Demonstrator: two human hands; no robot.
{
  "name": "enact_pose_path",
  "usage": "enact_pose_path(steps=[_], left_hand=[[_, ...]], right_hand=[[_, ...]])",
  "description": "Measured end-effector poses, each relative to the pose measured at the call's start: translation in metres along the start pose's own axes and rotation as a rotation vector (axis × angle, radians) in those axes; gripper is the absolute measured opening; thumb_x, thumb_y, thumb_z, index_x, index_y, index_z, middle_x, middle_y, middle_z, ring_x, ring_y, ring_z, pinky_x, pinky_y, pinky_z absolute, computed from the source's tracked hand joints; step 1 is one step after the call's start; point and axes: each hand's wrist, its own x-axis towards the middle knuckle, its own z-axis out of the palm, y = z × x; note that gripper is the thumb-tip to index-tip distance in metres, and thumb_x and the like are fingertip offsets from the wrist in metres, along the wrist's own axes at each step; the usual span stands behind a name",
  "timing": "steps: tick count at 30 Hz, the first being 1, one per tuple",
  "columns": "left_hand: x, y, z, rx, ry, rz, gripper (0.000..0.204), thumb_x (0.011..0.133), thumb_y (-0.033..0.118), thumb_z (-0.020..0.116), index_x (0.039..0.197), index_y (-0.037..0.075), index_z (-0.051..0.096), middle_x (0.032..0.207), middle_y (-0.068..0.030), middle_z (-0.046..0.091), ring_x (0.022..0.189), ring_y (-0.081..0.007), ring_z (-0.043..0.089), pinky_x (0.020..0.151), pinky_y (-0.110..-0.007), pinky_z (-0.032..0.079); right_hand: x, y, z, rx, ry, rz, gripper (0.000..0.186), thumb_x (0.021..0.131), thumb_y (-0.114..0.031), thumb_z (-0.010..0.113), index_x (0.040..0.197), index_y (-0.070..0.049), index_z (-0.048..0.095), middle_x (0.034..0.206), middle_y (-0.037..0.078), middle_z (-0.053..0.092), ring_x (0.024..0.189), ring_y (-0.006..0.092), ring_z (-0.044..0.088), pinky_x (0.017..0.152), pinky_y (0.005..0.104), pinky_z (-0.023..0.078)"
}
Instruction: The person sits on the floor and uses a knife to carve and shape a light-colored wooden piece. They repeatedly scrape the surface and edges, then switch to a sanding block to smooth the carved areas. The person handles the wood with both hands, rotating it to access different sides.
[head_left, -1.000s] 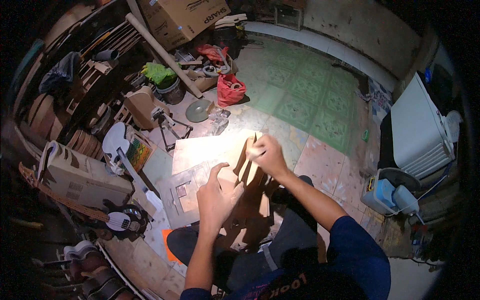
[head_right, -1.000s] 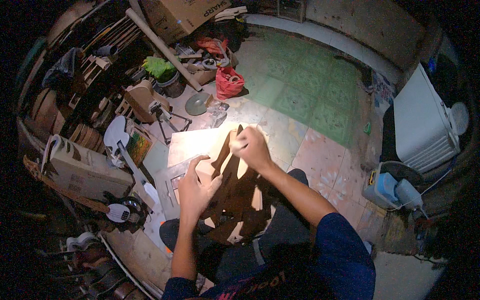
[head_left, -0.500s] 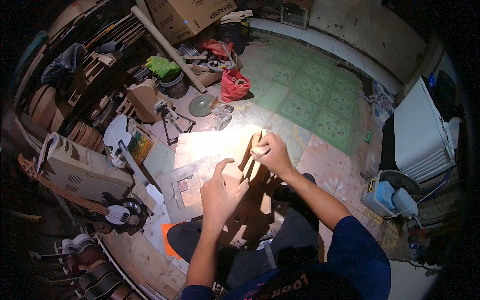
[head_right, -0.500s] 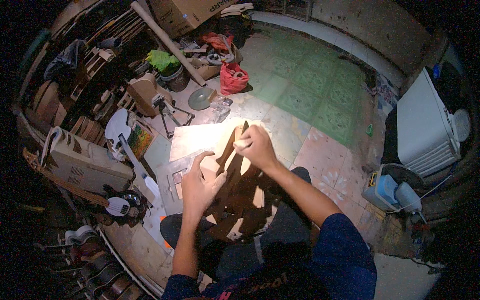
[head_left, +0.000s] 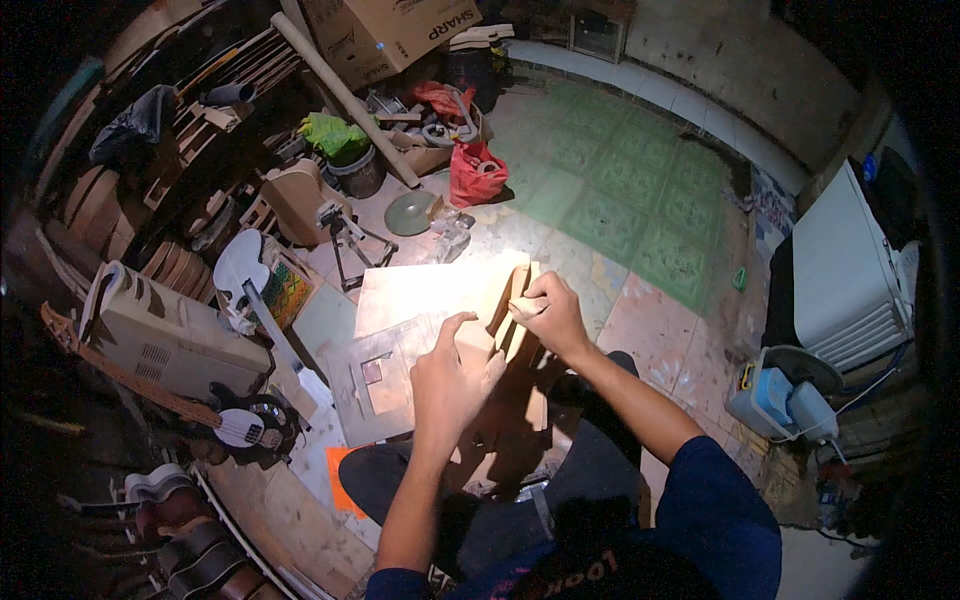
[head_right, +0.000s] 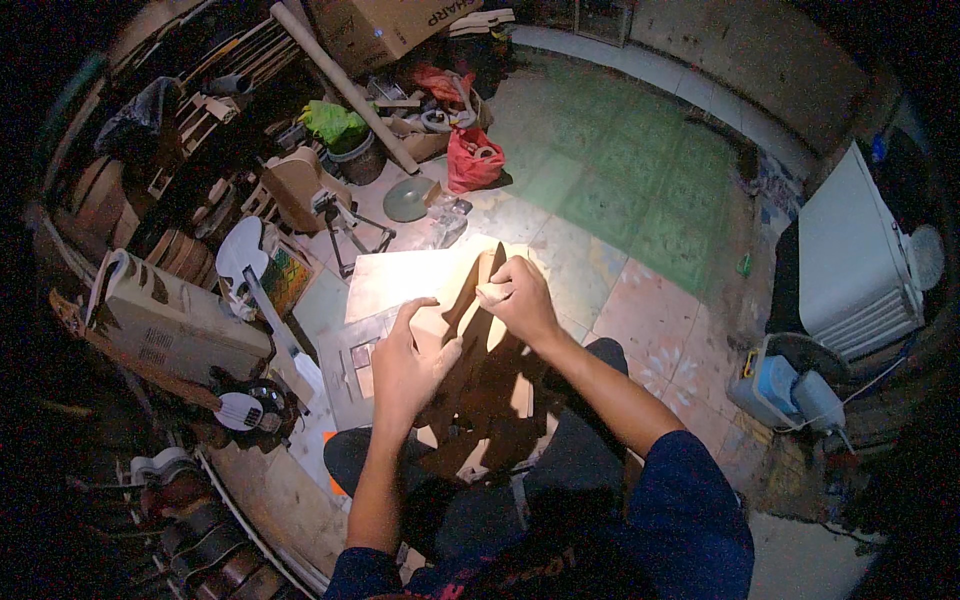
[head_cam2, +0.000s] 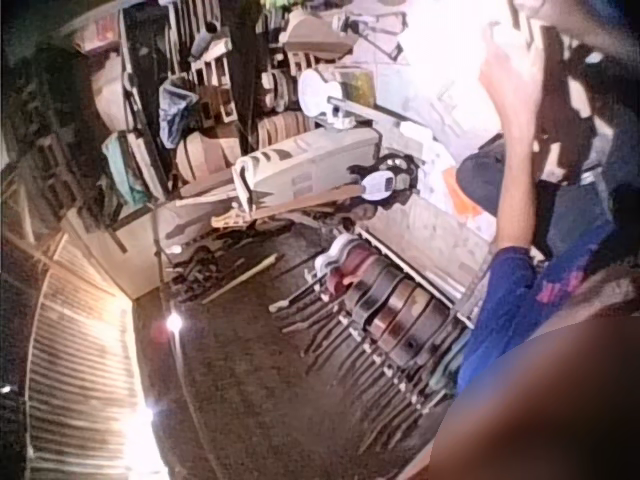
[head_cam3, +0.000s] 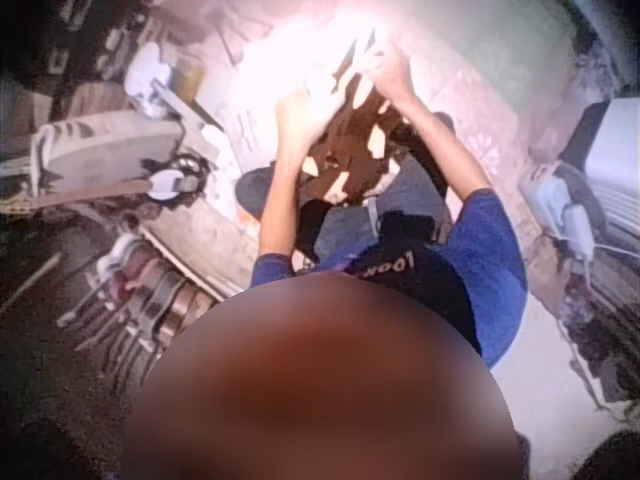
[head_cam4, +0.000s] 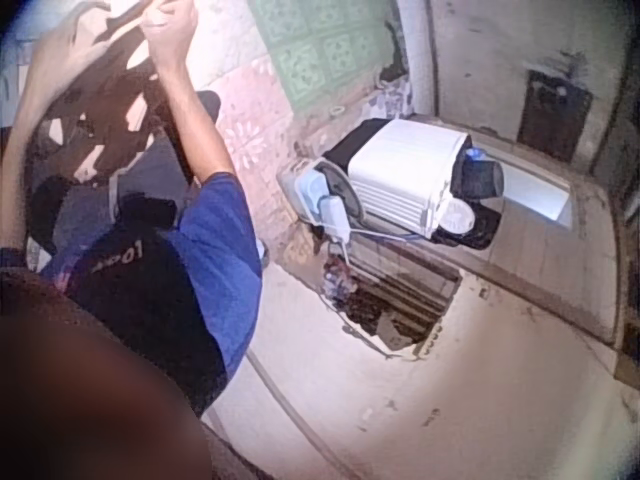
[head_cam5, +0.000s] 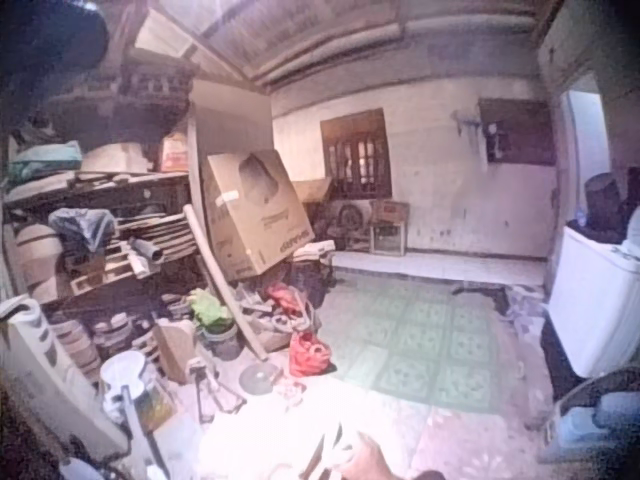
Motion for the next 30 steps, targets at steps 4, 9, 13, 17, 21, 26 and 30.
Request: enact_pose_path(steps=[4,9,13,17,21,26,30], left_hand=[[0.001,-0.011,0.008,-0.007,0.048,0.065,0.056,0.074,0.029,0.078,0.124,0.012,0.060,0.063,-0.0144,0.060,0.055,-0.0249,0.057,0.058,-0.037,0.047],[0.002,-0.002,-0.001,0.022,-0.006,0.004,0.057,0.074,0.029,0.078,0.125,0.012,0.059,0.063,-0.0139,0.060,0.054,-0.0237,0.055,0.057,-0.036,0.046],[0.001,-0.003,0.008,-0.022,0.013,0.027,0.057,0.074,0.028,0.078,0.126,0.012,0.059,0.063,-0.0140,0.060,0.053,-0.0232,0.055,0.057,-0.036,0.046],[-0.001,-0.002,0.000,0.031,-0.015,0.005,0.057,0.074,0.028,0.078,0.126,0.012,0.059,0.062,-0.0136,0.059,0.054,-0.0244,0.056,0.057,-0.036,0.046],[0.003,-0.007,0.009,0.009,0.039,0.061,0.058,0.073,0.029,0.078,0.125,0.013,0.059,0.059,-0.0121,0.055,0.053,-0.0245,0.056,0.056,-0.037,0.045],[-0.001,-0.008,0.004,0.001,0.031,0.055,0.058,0.072,0.030,0.078,0.125,0.013,0.059,0.055,-0.0102,0.051,0.051,-0.0220,0.053,0.056,-0.036,0.044],[0.000,-0.001,0.004,0.013,0.025,0.010,0.058,0.072,0.030,0.078,0.125,0.013,0.060,0.055,-0.0111,0.052,0.052,-0.0240,0.055,0.057,-0.037,0.046]], right_hand=[[0.030,0.002,-0.003,0.017,0.161,0.168,0.038,0.068,-0.017,0.087,0.081,-0.005,0.053,0.080,0.012,0.057,0.075,0.0311,0.058,0.068,0.0401,0.047],[0.016,0.002,-0.002,0.029,0.043,0.033,0.036,0.069,-0.014,0.085,0.083,-0.004,0.053,0.079,0.011,0.057,0.074,0.0308,0.058,0.067,0.0400,0.047],[0.015,0.014,0.000,0.029,0.123,0.114,0.038,0.070,-0.014,0.087,0.086,-0.004,0.054,0.080,0.011,0.061,0.074,0.0245,0.061,0.067,0.0345,0.050],[0.015,0.004,-0.006,-0.067,0.037,-0.002,0.037,0.071,-0.011,0.086,0.087,-0.003,0.054,0.082,0.011,0.063,0.075,0.0228,0.063,0.068,0.0329,0.051],[0.018,0.012,-0.001,-0.003,0.131,0.059,0.038,0.070,-0.012,0.087,0.085,-0.003,0.053,0.082,0.011,0.062,0.075,0.0243,0.063,0.069,0.0333,0.050],[0.029,0.007,-0.007,-0.049,0.101,0.051,0.037,0.071,-0.012,0.087,0.086,-0.003,0.054,0.081,0.011,0.061,0.075,0.0237,0.062,0.069,0.0333,0.050],[0.009,0.004,0.000,0.000,0.066,0.012,0.036,0.072,-0.012,0.086,0.087,-0.003,0.054,0.082,0.012,0.061,0.075,0.0242,0.062,0.068,0.0338,0.050]])
